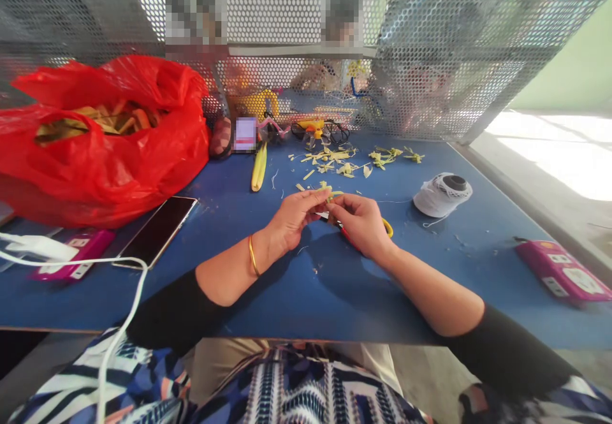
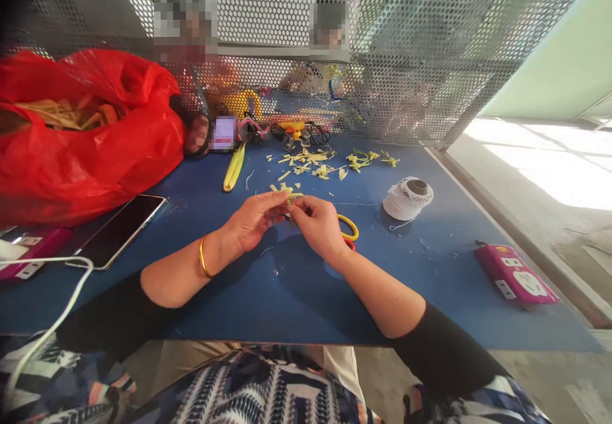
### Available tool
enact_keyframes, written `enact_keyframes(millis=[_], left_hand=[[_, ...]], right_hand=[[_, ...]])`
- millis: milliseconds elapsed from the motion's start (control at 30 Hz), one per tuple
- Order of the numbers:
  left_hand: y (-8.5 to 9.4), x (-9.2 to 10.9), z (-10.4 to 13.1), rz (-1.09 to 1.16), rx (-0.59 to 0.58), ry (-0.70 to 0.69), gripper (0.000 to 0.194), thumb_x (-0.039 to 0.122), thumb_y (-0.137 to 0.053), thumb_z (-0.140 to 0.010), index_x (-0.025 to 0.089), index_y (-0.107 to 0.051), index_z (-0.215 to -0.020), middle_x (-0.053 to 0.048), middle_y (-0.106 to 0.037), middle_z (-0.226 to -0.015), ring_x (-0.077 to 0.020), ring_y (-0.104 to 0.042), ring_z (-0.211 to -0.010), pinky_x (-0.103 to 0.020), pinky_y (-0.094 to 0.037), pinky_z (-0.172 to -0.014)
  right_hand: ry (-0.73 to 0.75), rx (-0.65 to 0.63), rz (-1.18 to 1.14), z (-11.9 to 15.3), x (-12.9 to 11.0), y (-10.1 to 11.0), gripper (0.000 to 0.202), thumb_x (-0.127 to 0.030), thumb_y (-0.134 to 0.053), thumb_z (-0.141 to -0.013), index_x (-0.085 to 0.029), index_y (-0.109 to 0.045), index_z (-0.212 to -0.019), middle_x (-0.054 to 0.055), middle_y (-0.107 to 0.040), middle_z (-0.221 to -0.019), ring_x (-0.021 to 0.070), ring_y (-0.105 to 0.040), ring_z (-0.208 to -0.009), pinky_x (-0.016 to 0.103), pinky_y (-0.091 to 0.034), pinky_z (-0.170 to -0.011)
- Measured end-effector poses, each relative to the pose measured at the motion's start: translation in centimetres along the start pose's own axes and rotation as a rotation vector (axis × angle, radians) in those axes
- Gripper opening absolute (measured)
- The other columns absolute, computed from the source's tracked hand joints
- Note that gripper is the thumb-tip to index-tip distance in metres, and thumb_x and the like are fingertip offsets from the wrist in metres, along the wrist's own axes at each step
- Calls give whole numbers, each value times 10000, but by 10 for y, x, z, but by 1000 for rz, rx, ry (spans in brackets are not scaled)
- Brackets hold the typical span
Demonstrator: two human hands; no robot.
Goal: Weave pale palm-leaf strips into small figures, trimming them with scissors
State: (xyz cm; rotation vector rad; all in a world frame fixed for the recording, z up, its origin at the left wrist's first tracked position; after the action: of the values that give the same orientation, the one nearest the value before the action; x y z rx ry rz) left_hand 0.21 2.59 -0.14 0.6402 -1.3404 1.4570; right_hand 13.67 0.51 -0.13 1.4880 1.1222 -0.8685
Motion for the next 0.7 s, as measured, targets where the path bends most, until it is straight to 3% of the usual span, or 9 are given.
enact_keyframes(millis=[200, 500, 700], left_hand=[[1, -3, -1, -66, 25, -141, 178, 275, -833, -587, 160, -705, -635, -10, -653, -664, -120, -544, -662, -295, -418, -733], [0, -2, 0, -51, -28, -96, 196, 265, -845, -557, 160, -727, -674, -28, -689, -713, -144, -583, -710, -296, -440, -747], [2, -2, -2, -59, 10, -90, 158, 246, -828, -579, 160, -707, -635, -12, -656, -673, -126, -550, -679, -294, -405, -733]], right_hand=[[-1, -10, 23, 1, 1, -1, 247, -353, -597, -735, -188, -562, -554, -30, -550, -515, 96, -428, -504, 248, -327, -513], [-40, -27, -46, -1, 0, 2, 242, -360, -601, -729, -187, -574, -561, -21, -553, -526, 99, -434, -512, 249, -346, -515], [-86, -42, -94, 0, 1, 1, 255, -399, -639, -719, -181, -601, -594, -12, -584, -554, 108, -477, -539, 263, -384, -556]])
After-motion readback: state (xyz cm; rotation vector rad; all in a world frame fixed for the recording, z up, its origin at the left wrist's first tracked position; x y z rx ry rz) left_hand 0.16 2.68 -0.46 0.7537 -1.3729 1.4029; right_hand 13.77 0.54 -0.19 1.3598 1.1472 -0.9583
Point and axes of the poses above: each hand's wrist, its own z-axis away from the middle knuckle, its own y-axis out of the back of the hand, x = y × z, the point moved 1 cm from there along -z, towards the middle knuckle
